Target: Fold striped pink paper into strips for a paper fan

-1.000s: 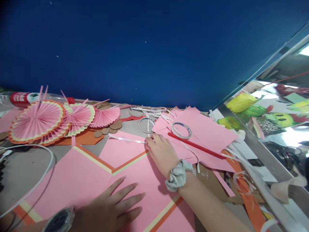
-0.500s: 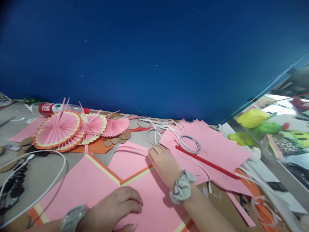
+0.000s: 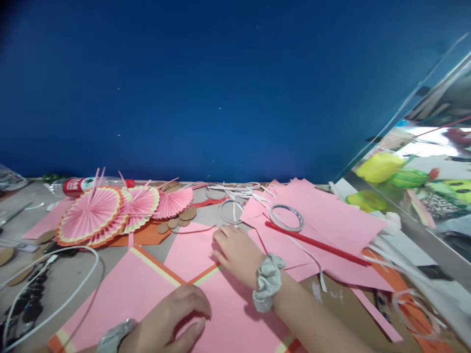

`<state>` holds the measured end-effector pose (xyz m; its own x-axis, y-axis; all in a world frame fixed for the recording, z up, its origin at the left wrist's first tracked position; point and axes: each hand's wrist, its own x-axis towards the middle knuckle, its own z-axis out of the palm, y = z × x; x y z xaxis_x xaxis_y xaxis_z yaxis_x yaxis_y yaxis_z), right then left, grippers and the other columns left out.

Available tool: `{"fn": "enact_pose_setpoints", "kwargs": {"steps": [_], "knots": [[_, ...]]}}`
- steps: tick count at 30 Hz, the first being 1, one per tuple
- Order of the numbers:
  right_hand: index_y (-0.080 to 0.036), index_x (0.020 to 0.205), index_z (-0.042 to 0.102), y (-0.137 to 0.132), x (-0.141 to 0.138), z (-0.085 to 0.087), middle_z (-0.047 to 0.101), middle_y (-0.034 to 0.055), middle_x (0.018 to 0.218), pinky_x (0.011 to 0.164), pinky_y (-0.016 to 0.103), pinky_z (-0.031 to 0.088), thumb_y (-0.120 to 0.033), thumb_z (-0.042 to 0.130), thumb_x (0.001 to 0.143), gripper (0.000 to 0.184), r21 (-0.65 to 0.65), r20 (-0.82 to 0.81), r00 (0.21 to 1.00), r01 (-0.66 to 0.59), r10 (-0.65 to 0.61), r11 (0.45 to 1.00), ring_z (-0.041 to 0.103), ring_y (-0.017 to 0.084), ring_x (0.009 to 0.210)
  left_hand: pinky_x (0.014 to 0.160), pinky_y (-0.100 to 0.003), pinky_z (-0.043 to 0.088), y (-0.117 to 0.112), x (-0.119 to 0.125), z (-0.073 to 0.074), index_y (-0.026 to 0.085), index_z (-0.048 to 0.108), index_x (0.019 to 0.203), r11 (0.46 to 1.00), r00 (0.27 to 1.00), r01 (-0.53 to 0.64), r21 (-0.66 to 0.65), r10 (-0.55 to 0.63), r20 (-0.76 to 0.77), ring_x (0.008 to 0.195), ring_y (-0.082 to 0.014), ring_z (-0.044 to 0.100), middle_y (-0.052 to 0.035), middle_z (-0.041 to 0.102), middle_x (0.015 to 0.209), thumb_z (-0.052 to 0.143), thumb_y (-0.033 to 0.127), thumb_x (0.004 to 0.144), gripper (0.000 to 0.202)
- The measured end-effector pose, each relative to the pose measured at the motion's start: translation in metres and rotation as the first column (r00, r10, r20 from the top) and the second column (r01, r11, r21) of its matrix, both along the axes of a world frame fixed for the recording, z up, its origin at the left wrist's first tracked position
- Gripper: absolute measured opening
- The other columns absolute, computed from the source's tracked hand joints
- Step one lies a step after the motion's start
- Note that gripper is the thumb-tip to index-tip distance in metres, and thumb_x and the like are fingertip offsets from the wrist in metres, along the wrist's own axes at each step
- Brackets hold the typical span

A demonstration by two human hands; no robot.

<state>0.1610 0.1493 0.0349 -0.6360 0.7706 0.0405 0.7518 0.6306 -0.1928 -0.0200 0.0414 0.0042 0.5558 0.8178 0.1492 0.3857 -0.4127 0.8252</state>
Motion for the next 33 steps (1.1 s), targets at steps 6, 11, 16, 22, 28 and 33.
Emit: {"fn": "enact_pose_setpoints", "kwargs": {"steps": [6, 11, 16, 22, 28, 33], "knots": [[-0.02, 0.094, 0.055, -0.016, 0.029, -0.002, 0.058, 0.0036, 0.093, 0.082, 0.037, 0.036, -0.038, 0.065, 0.076, 0.028, -0.159, -0.07, 0.997, -0.027, 0.016, 0.987, 0.051, 0.022, 0.09, 0.066, -0.025, 0.046, 0.002, 0.004, 0.003, 0.018, 0.052, 0.08, 0.992, 0.989, -0.127, -0.027, 0.124, -0.079, 0.07, -0.0141, 0.053, -0.0042, 0.058, 0.077, 0.041, 0.013, 0.083, 0.012], [-0.02, 0.079, 0.053, -0.031, 0.036, -0.002, 0.057, -0.0006, 0.084, 0.077, 0.033, 0.037, -0.034, 0.063, 0.079, 0.017, -0.26, -0.092, 0.996, -0.014, -0.011, 0.966, 0.051, 0.017, 0.08, 0.066, -0.025, 0.046, 0.004, 0.005, 0.007, 0.019, 0.05, 0.079, 0.99, 0.991, -0.125, -0.059, 0.122, -0.056, 0.07, -0.0144, 0.052, -0.0035, 0.055, 0.075, 0.039, 0.015, 0.086, 0.013], [-0.02, 0.079, 0.054, -0.044, 0.04, 0.002, 0.059, -0.0013, 0.082, 0.071, 0.027, 0.04, -0.03, 0.052, 0.087, 0.012, -0.396, -0.184, 0.981, -0.012, -0.066, 0.918, 0.053, 0.014, 0.079, 0.077, -0.029, 0.048, 0.004, 0.0, -0.002, 0.021, 0.047, 0.098, 0.929, 0.933, -0.361, 0.087, 0.359, 0.035, 0.09, -0.0178, 0.054, -0.007, 0.054, 0.097, 0.049, 0.017, 0.082, 0.016], [-0.022, 0.084, 0.057, -0.054, 0.047, 0.004, 0.062, -0.0027, 0.08, 0.072, 0.023, 0.04, -0.024, 0.047, 0.089, 0.012, -0.451, -0.311, 0.944, -0.043, -0.112, 0.892, 0.055, 0.012, 0.076, 0.072, -0.027, 0.047, 0.01, -0.004, -0.001, 0.019, 0.052, 0.096, 0.844, 0.846, -0.509, -0.169, 0.527, 0.079, 0.077, -0.0163, 0.057, -0.0035, 0.059, 0.083, 0.05, 0.029, 0.085, 0.015], [-0.021, 0.082, 0.057, -0.052, 0.052, 0.005, 0.059, -0.003, 0.072, 0.062, 0.021, 0.039, -0.029, 0.046, 0.089, 0.015, -0.543, -0.333, 0.907, 0.039, -0.258, 0.839, 0.053, 0.011, 0.065, 0.054, -0.021, 0.037, 0.011, 0.0, 0.009, 0.017, 0.057, 0.068, 0.805, 0.858, -0.505, -0.311, 0.506, -0.081, 0.057, -0.0126, 0.045, 0.0018, 0.051, 0.06, 0.052, 0.041, 0.083, 0.028], [-0.021, 0.085, 0.06, -0.052, 0.053, 0.001, 0.059, -0.0044, 0.066, 0.055, 0.02, 0.036, -0.037, 0.055, 0.083, 0.016, -0.636, -0.244, 0.955, -0.024, -0.171, 0.771, 0.052, 0.011, 0.059, 0.053, -0.02, 0.034, 0.008, 0.0, 0.003, 0.017, 0.058, 0.068, 0.823, 0.886, -0.463, -0.33, 0.442, -0.139, 0.057, -0.0118, 0.042, 0.0027, 0.05, 0.06, 0.048, 0.038, 0.086, 0.029]]}}
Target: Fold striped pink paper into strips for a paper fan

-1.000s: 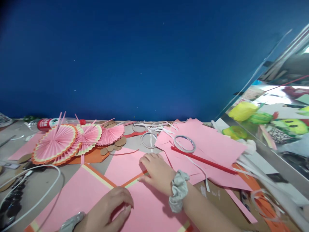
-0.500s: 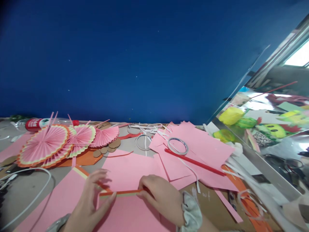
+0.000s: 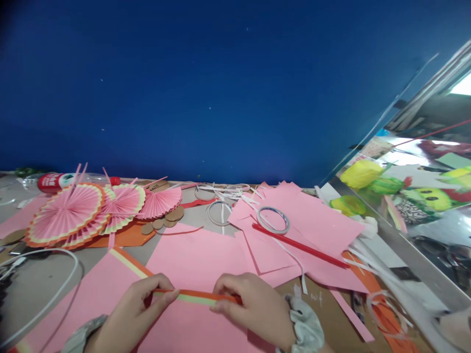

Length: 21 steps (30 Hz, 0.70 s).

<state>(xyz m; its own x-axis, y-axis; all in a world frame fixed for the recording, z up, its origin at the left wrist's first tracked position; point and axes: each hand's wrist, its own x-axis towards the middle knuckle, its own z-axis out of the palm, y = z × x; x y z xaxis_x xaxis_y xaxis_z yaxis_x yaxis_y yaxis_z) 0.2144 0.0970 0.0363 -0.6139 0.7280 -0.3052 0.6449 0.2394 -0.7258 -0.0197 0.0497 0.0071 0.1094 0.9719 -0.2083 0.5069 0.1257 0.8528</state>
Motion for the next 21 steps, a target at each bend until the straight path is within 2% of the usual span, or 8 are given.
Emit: {"fn": "enact_pose_setpoints", "kwargs": {"steps": [3, 7, 12, 15, 17, 21], "knots": [[-0.023, 0.088, 0.061, -0.006, -0.007, -0.002, 0.06, -0.0041, 0.067, 0.055, 0.019, 0.035, -0.039, 0.054, 0.084, 0.018, 0.003, 0.032, 0.996, -0.086, 0.086, 0.996, 0.053, 0.01, 0.06, 0.054, -0.02, 0.034, -0.002, -0.001, -0.004, 0.018, 0.06, 0.069, 0.996, 0.996, 0.083, 0.029, -0.082, -0.039, 0.057, -0.0119, 0.045, 0.0025, 0.053, 0.06, 0.05, 0.038, 0.085, 0.028], [-0.021, 0.081, 0.057, -0.01, -0.017, -0.004, 0.057, -0.0041, 0.064, 0.055, 0.019, 0.033, -0.037, 0.048, 0.088, 0.02, 0.081, 0.086, 0.99, -0.114, 0.107, 0.99, 0.051, 0.01, 0.059, 0.054, -0.02, 0.034, -0.003, -0.002, -0.006, 0.018, 0.059, 0.07, 0.991, 0.991, 0.121, 0.05, -0.117, -0.068, 0.058, -0.0119, 0.046, 0.0026, 0.054, 0.061, 0.048, 0.039, 0.086, 0.028], [-0.022, 0.078, 0.054, -0.006, -0.013, -0.001, 0.049, -0.0062, 0.06, 0.052, 0.018, 0.029, -0.037, 0.052, 0.086, 0.017, 0.021, 0.099, 0.988, -0.122, 0.12, 0.992, 0.046, 0.008, 0.056, 0.056, -0.02, 0.037, -0.003, -0.002, -0.004, 0.02, 0.058, 0.075, 0.99, 0.99, 0.137, -0.023, -0.138, -0.04, 0.06, -0.0123, 0.049, 0.002, 0.057, 0.066, 0.043, 0.04, 0.088, 0.028], [-0.021, 0.077, 0.053, -0.004, -0.007, 0.001, 0.046, -0.0063, 0.06, 0.05, 0.018, 0.027, -0.038, 0.054, 0.084, 0.018, -0.008, 0.104, 0.987, -0.122, 0.122, 0.992, 0.043, 0.008, 0.055, 0.063, -0.021, 0.041, -0.005, -0.003, -0.009, 0.023, 0.056, 0.096, 0.987, 0.986, 0.162, -0.013, -0.162, 0.04, 0.073, -0.0136, 0.056, 0.0001, 0.063, 0.085, 0.04, 0.037, 0.09, 0.022], [-0.021, 0.077, 0.053, -0.002, -0.004, 0.001, 0.044, -0.0065, 0.059, 0.049, 0.018, 0.026, -0.038, 0.054, 0.083, 0.018, -0.03, 0.093, 0.986, -0.135, 0.137, 0.99, 0.04, 0.008, 0.054, 0.071, -0.022, 0.042, -0.007, -0.004, -0.014, 0.025, 0.048, 0.111, 0.984, 0.981, 0.176, 0.02, -0.177, 0.078, 0.088, -0.0155, 0.058, -0.0011, 0.064, 0.092, 0.041, 0.035, 0.09, 0.024], [-0.019, 0.075, 0.052, 0.003, 0.0, 0.002, 0.04, -0.0067, 0.058, 0.049, 0.019, 0.024, -0.038, 0.054, 0.084, 0.02, -0.087, 0.057, 0.986, -0.149, 0.154, 0.985, 0.036, 0.008, 0.053, 0.084, -0.024, 0.039, -0.009, -0.003, -0.015, 0.024, 0.036, 0.121, 0.983, 0.978, 0.181, 0.03, -0.183, 0.105, 0.104, -0.0167, 0.054, -0.0006, 0.067, 0.083, 0.041, 0.032, 0.091, 0.031]]}}
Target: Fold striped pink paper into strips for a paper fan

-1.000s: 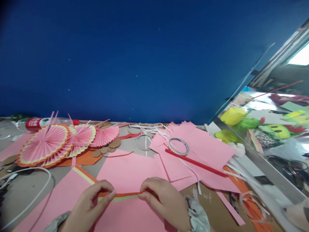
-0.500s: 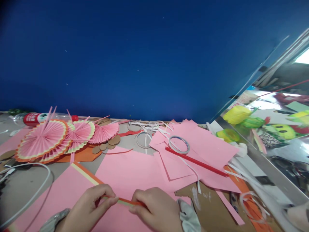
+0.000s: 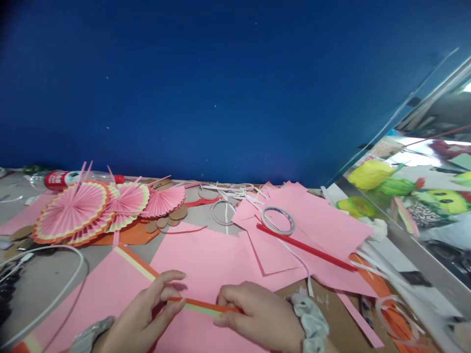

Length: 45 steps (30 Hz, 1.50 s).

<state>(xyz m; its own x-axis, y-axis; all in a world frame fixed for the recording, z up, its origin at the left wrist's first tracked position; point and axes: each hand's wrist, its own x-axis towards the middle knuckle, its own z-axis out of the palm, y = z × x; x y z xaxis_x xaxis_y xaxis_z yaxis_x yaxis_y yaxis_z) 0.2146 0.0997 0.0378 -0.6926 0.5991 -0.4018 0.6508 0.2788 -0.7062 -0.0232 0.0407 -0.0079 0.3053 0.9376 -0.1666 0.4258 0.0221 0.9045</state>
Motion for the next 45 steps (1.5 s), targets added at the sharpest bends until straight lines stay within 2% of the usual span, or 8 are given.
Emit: {"fn": "enact_pose_setpoints", "kwargs": {"steps": [9, 13, 17, 23, 28, 38, 43, 45], "knots": [[-0.019, 0.071, 0.043, 0.008, 0.014, -0.005, 0.035, -0.0054, 0.062, 0.052, 0.02, 0.028, -0.044, 0.048, 0.085, 0.03, -0.169, -0.092, 0.976, 0.178, -0.196, 0.969, 0.031, 0.009, 0.056, 0.073, -0.027, 0.045, 0.006, 0.0, 0.01, 0.02, 0.042, 0.116, 0.956, 0.899, -0.264, -0.131, 0.293, 0.327, 0.065, -0.0138, 0.057, 0.0002, 0.062, 0.07, 0.036, 0.037, 0.093, 0.03], [-0.02, 0.078, 0.043, 0.011, 0.014, -0.006, 0.033, -0.006, 0.063, 0.051, 0.02, 0.031, -0.048, 0.045, 0.086, 0.029, -0.22, -0.226, 0.805, 0.506, -0.548, 0.834, 0.032, 0.009, 0.055, 0.084, -0.029, 0.045, 0.006, -0.008, 0.006, 0.021, 0.043, 0.122, 0.889, 0.737, -0.402, -0.218, 0.456, 0.499, 0.1, -0.0193, 0.056, -0.0086, 0.06, 0.109, 0.03, 0.044, 0.093, 0.04], [-0.024, 0.098, 0.045, 0.009, 0.006, -0.003, 0.04, -0.0064, 0.062, 0.054, 0.021, 0.039, -0.047, 0.046, 0.087, 0.025, -0.317, -0.318, 0.632, 0.631, -0.706, 0.708, 0.042, 0.011, 0.056, 0.092, -0.031, 0.043, 0.008, -0.006, 0.016, 0.026, 0.02, 0.139, 0.923, 0.774, -0.308, -0.232, 0.384, 0.503, 0.108, -0.02, 0.052, -0.0067, 0.056, 0.12, 0.046, 0.04, 0.088, 0.059], [-0.03, 0.143, 0.005, 0.001, -0.001, -0.006, 0.062, 0.0019, 0.097, 0.073, 0.032, 0.051, -0.041, 0.047, 0.088, 0.07, -0.199, -0.385, 0.628, 0.66, -0.677, 0.725, 0.059, 0.015, 0.073, 0.086, -0.026, 0.045, 0.014, 0.0, 0.026, 0.028, 0.005, 0.143, 0.92, 0.882, -0.371, -0.128, 0.392, 0.261, 0.085, -0.0123, 0.059, 0.0015, 0.064, 0.09, 0.051, 0.033, 0.088, 0.072], [-0.033, 0.138, 0.032, 0.004, 0.016, -0.005, 0.04, 0.0028, 0.141, 0.104, 0.038, 0.032, -0.04, 0.052, 0.085, 0.057, 0.033, -0.309, 0.823, 0.51, -0.477, 0.859, 0.037, 0.022, 0.127, 0.1, -0.032, 0.036, 0.009, -0.004, 0.013, 0.032, 0.023, 0.14, 0.954, 0.949, -0.3, 0.031, 0.294, 0.113, 0.116, -0.0187, 0.046, -0.0034, 0.052, 0.124, 0.053, 0.034, 0.085, 0.063], [-0.034, 0.137, 0.035, 0.008, 0.032, 0.017, 0.044, 0.0006, 0.138, 0.107, 0.042, 0.029, -0.049, 0.057, 0.079, 0.064, 0.188, -0.045, 0.947, 0.32, -0.318, 0.928, 0.033, 0.026, 0.13, 0.092, -0.035, 0.041, 0.007, -0.003, 0.014, 0.025, 0.032, 0.137, 0.971, 0.97, -0.204, 0.125, 0.218, -0.111, 0.109, -0.0228, 0.047, -0.0078, 0.052, 0.114, 0.055, 0.036, 0.083, 0.06], [-0.031, 0.137, 0.033, 0.015, 0.033, 0.013, 0.07, 0.0004, 0.083, 0.099, 0.043, 0.037, -0.046, 0.049, 0.084, 0.058, 0.237, 0.061, 0.951, 0.281, -0.303, 0.93, 0.057, 0.023, 0.106, 0.086, -0.034, 0.044, 0.012, -0.004, 0.015, 0.02, 0.04, 0.135, 0.98, 0.971, -0.195, 0.039, 0.198, -0.136, 0.096, -0.0213, 0.053, -0.0067, 0.058, 0.099, 0.055, 0.035, 0.083, 0.056], [-0.03, 0.129, 0.046, 0.016, 0.035, 0.01, 0.069, 0.0019, 0.087, 0.096, 0.042, 0.039, -0.046, 0.049, 0.084, 0.048, 0.293, 0.066, 0.949, 0.278, -0.309, 0.915, 0.058, 0.024, 0.102, 0.083, -0.032, 0.045, 0.013, -0.004, 0.019, 0.021, 0.048, 0.129, 0.982, 0.974, -0.187, 0.018, 0.187, -0.125, 0.091, -0.0202, 0.055, -0.0058, 0.059, 0.096, 0.057, 0.035, 0.081, 0.05]]}}
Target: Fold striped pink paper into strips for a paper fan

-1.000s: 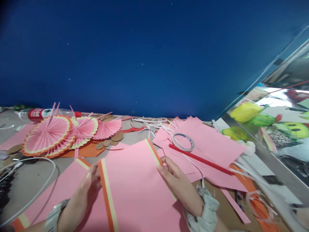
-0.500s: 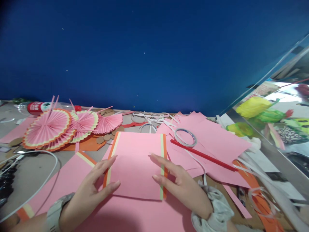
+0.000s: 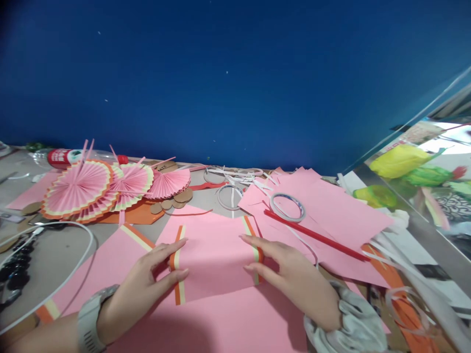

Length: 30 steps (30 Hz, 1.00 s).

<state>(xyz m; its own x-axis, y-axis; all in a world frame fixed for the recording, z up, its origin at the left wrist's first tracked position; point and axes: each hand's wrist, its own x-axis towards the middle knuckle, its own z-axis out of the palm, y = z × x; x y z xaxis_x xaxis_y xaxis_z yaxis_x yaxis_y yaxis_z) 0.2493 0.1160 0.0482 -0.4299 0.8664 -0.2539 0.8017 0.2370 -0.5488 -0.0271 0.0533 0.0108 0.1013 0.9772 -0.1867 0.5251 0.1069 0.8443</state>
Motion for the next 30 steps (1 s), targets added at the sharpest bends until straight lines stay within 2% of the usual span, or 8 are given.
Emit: {"fn": "enact_pose_setpoints", "kwargs": {"steps": [3, 6, 11, 14, 18, 22, 25, 30], "knots": [[-0.027, 0.115, 0.058, 0.0, 0.002, -0.001, 0.064, 0.0058, 0.105, 0.092, 0.041, 0.04, -0.042, 0.049, 0.085, 0.035, 0.093, 0.0, 1.0, -0.013, 0.013, 0.996, 0.055, 0.025, 0.103, 0.079, -0.03, 0.045, 0.001, 0.001, 0.005, 0.023, 0.059, 0.116, 1.0, 0.999, 0.026, 0.001, -0.026, 0.03, 0.083, -0.0187, 0.057, -0.0042, 0.06, 0.088, 0.059, 0.037, 0.08, 0.039], [-0.026, 0.105, 0.063, 0.0, 0.002, 0.003, 0.06, 0.0087, 0.103, 0.088, 0.043, 0.042, -0.038, 0.049, 0.085, 0.028, 0.149, -0.023, 0.999, -0.044, 0.048, 0.988, 0.053, 0.026, 0.1, 0.077, -0.032, 0.045, 0.002, 0.0, 0.005, 0.024, 0.066, 0.103, 0.995, 0.999, 0.039, 0.088, -0.04, 0.006, 0.081, -0.0196, 0.055, -0.0043, 0.057, 0.083, 0.059, 0.038, 0.08, 0.028], [-0.025, 0.089, 0.066, -0.004, -0.002, 0.012, 0.055, 0.0091, 0.107, 0.092, 0.045, 0.039, -0.04, 0.057, 0.079, 0.02, 0.115, -0.187, 0.982, 0.007, 0.015, 0.993, 0.047, 0.029, 0.108, 0.095, -0.039, 0.035, -0.002, -0.003, 0.0, 0.02, 0.063, 0.08, 0.954, 0.999, -0.031, 0.298, 0.019, 0.044, 0.11, -0.0258, 0.043, -0.0094, 0.05, 0.107, 0.054, 0.032, 0.083, 0.015], [-0.023, 0.09, 0.06, -0.01, -0.009, 0.009, 0.059, 0.0059, 0.091, 0.076, 0.032, 0.047, -0.04, 0.056, 0.081, 0.02, -0.079, -0.346, 0.932, 0.08, -0.103, 0.994, 0.055, 0.022, 0.087, 0.09, -0.033, 0.039, -0.007, -0.004, 0.0, 0.02, 0.056, 0.094, 0.988, 0.974, 0.01, 0.152, -0.044, 0.22, 0.103, -0.0214, 0.049, -0.0077, 0.053, 0.105, 0.041, 0.032, 0.09, 0.02], [-0.025, 0.108, 0.053, -0.013, -0.013, -0.001, 0.044, -0.0053, 0.06, 0.05, 0.022, 0.038, -0.04, 0.055, 0.082, 0.031, -0.266, -0.369, 0.898, 0.146, -0.24, 0.953, 0.044, 0.011, 0.052, 0.081, -0.029, 0.043, -0.006, -0.002, 0.004, 0.022, 0.044, 0.111, 0.995, 0.962, -0.067, -0.071, 0.084, 0.259, 0.096, -0.0193, 0.052, -0.0057, 0.054, 0.103, 0.04, 0.037, 0.09, 0.026], [-0.022, 0.105, 0.06, -0.009, 0.0, 0.0, 0.047, -0.0045, 0.059, 0.048, 0.021, 0.037, -0.041, 0.067, 0.071, 0.039, -0.469, -0.341, 0.934, -0.069, -0.109, 0.881, 0.045, 0.011, 0.051, 0.083, -0.026, 0.043, -0.002, 0.0, 0.005, 0.022, 0.038, 0.12, 0.994, 0.963, -0.011, -0.106, 0.039, 0.268, 0.103, -0.0188, 0.051, -0.0076, 0.051, 0.115, 0.051, 0.029, 0.084, 0.038], [-0.019, 0.095, 0.066, -0.008, 0.005, 0.006, 0.053, -0.0012, 0.063, 0.05, 0.021, 0.038, -0.044, 0.064, 0.072, 0.034, -0.546, -0.326, 0.946, -0.192, 0.004, 0.816, 0.049, 0.013, 0.055, 0.063, -0.022, 0.046, -0.006, 0.001, 0.003, 0.025, 0.033, 0.127, 0.98, 0.963, 0.093, -0.177, -0.044, 0.267, 0.069, -0.0107, 0.056, -0.007, 0.052, 0.115, 0.056, 0.026, 0.08, 0.053], [-0.02, 0.086, 0.065, -0.017, -0.022, 0.014, 0.049, -0.0037, 0.061, 0.05, 0.02, 0.032, -0.046, 0.059, 0.077, 0.029, -0.439, -0.266, 0.922, -0.375, 0.28, 0.817, 0.04, 0.01, 0.052, 0.056, -0.022, 0.047, -0.017, -0.001, 0.003, 0.028, 0.026, 0.136, 0.92, 0.908, 0.321, -0.224, -0.231, 0.35, 0.058, -0.0102, 0.056, -0.0039, 0.061, 0.102, 0.059, 0.014, 0.071, 0.074]]}}
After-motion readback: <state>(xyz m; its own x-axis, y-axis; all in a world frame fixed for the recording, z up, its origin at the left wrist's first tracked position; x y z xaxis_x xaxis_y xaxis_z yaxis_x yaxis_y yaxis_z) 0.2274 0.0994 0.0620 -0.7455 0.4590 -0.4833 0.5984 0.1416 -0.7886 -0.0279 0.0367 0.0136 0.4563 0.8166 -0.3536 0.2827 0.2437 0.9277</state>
